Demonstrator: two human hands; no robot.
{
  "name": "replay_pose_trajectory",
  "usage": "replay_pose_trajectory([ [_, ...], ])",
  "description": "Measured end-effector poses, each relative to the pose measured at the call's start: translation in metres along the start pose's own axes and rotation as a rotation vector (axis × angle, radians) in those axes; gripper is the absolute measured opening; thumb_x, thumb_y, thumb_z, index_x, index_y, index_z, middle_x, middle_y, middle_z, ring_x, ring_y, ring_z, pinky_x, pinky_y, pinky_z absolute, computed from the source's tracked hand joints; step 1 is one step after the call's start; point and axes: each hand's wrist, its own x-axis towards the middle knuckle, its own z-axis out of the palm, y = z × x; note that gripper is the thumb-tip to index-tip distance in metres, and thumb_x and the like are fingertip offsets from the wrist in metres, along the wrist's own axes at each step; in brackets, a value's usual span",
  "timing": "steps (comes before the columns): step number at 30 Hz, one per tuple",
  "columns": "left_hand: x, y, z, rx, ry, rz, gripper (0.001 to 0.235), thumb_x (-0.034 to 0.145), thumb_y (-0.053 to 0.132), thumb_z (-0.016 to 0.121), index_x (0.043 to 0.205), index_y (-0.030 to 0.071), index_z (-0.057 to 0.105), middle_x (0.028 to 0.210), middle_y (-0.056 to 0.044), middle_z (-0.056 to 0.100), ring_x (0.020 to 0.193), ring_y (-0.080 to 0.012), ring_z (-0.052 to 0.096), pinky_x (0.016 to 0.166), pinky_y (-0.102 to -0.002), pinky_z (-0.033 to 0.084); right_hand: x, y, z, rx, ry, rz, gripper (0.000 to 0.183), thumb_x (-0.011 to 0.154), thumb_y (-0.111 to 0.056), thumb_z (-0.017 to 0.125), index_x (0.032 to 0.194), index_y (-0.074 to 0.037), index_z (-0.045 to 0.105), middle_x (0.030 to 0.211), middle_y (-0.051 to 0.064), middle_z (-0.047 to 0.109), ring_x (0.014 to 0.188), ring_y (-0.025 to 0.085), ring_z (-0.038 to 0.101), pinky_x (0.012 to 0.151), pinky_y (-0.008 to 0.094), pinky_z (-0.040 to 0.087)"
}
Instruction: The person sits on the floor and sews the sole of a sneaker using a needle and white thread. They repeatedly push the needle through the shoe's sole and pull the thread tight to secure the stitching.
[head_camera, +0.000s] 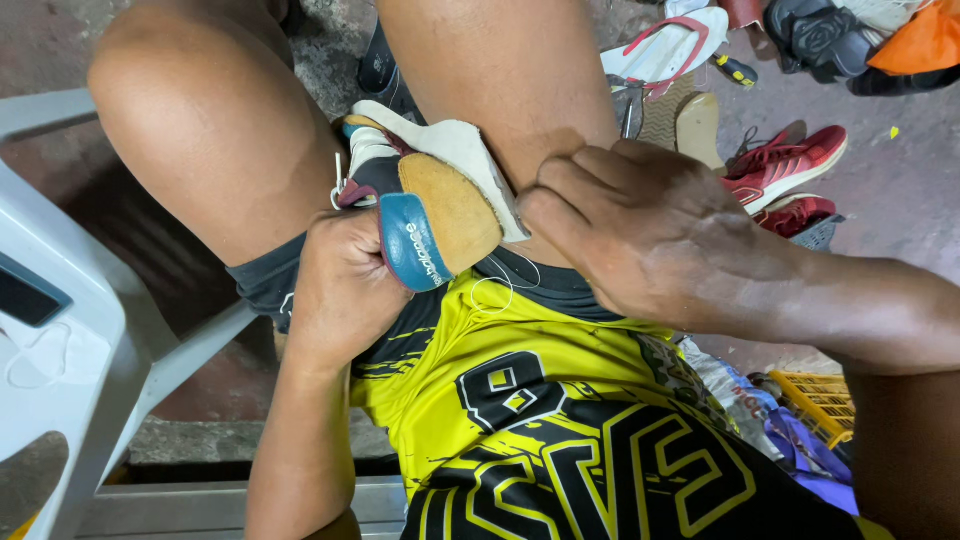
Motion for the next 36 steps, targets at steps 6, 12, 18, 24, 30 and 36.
replay_pose_trajectory([
  [6,0.002,-0.005,-0.005,-0.163,-0.078,-0.008,0.010,0.087,0.000,0.075,0.097,-0.002,0.074,0.089,-0.005,0.079,0.083,-0.0052,0.069,0.077,-0.025,0.057,0.006,0.009,-0.003,0.003,-0.019,-0.090,0.016,0.088,-0.019,0.068,0.095,-0.008,0.059,0.088,0.005,0.053,0.084,0.022,0.059,0.071,0.037,0.050],
  [12,0.008,-0.004,-0.003,-0.143,-0.096,0.002,0.011,0.088,-0.001,0.076,0.099,-0.001,0.074,0.093,-0.003,0.079,0.086,-0.0046,0.070,0.080,-0.025,0.058,0.004,0.032,0.002,-0.124,0.058,-0.152,0.028,0.091,-0.035,0.072,0.083,-0.011,0.061,0.074,0.003,0.050,0.070,0.019,0.060,0.059,0.034,0.049],
  [18,0.005,-0.013,-0.003,-0.186,-0.111,-0.051,0.009,0.089,0.000,0.076,0.097,-0.001,0.073,0.091,-0.001,0.077,0.085,-0.0049,0.068,0.079,-0.025,0.057,-0.004,0.042,0.020,-0.181,0.169,-0.105,0.049,0.089,-0.053,0.077,0.069,-0.014,0.055,0.063,0.002,0.047,0.058,0.020,0.057,0.051,0.035,0.044],
  [24,-0.012,-0.035,-0.001,-0.274,-0.021,-0.374,0.016,0.098,-0.003,0.078,0.085,-0.009,0.073,0.068,-0.011,0.070,0.057,-0.0184,0.062,0.061,-0.034,0.046,-0.013,0.066,0.023,-0.148,0.187,0.010,0.062,0.078,-0.064,0.078,0.059,-0.012,0.049,0.055,0.005,0.047,0.050,0.025,0.053,0.048,0.039,0.040],
  [30,-0.018,0.040,-0.017,0.143,0.223,-0.099,0.021,0.090,0.000,0.061,0.110,-0.004,0.067,0.109,-0.007,0.069,0.095,-0.0103,0.066,0.086,-0.025,0.051,-0.026,0.073,0.023,-0.017,0.161,0.055,0.051,0.087,-0.049,0.080,0.064,-0.011,0.054,0.058,0.005,0.048,0.051,0.025,0.053,0.049,0.041,0.039],
  [36,-0.036,0.086,-0.002,0.606,0.521,0.063,0.020,0.087,0.004,0.080,0.106,0.006,0.072,0.099,-0.006,0.068,0.084,-0.0166,0.061,0.069,-0.031,0.050,-0.021,0.050,0.032,0.083,0.205,0.066,0.042,0.086,-0.046,0.078,0.067,-0.012,0.061,0.061,0.004,0.054,0.056,0.024,0.059,0.052,0.038,0.045],
])
